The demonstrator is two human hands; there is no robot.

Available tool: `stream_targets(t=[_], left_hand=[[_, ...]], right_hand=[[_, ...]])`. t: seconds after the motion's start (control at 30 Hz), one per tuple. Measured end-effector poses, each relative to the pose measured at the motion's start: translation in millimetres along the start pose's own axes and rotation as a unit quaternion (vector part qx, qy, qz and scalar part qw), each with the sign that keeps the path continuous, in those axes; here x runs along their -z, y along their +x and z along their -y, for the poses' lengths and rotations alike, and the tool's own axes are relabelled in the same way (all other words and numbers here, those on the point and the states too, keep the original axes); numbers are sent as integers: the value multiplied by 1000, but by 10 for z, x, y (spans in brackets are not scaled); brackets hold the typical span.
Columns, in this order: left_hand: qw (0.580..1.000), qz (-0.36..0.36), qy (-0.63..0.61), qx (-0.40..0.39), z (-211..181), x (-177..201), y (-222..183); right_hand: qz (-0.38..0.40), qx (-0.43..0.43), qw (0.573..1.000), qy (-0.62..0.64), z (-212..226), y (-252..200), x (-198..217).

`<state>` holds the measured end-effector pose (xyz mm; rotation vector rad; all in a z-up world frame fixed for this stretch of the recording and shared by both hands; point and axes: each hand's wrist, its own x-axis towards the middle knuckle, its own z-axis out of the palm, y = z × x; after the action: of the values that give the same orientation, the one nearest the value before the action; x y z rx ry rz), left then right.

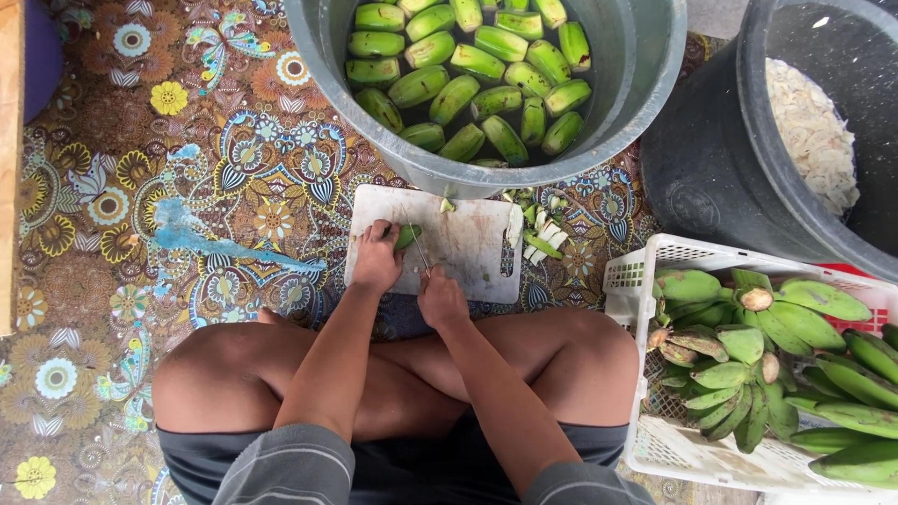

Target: The person picks up green bananas from a bucket of water and a basket, uses a knife to slice off the ends, and then uses a knife to slice the bananas into thin pieces onto a cutting board.

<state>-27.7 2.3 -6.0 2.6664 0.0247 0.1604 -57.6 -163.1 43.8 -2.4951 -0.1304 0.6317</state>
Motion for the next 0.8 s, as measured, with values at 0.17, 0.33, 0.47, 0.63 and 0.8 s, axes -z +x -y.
stream_targets(t=[0.17, 0.33, 0.47, 0.63, 0.8], left_hand=[[1000, -18, 6, 2, -73, 11, -31], [1000, -22, -14, 0, -62, 67, 5], [999, -25, -15, 18, -158, 126, -75], [999, -25, 0, 22, -145, 111, -32], [1000, -19, -17, 10, -93, 131, -21]], right_hand=[[-13, 13, 1000, 19, 6, 178, -53], [-22, 18, 999, 39, -36, 119, -4], [-3, 13, 1000, 15, -155, 87, -102], [-7, 9, 1000, 11, -50, 161, -49], [-13, 46, 999, -2, -292, 135, -192]])
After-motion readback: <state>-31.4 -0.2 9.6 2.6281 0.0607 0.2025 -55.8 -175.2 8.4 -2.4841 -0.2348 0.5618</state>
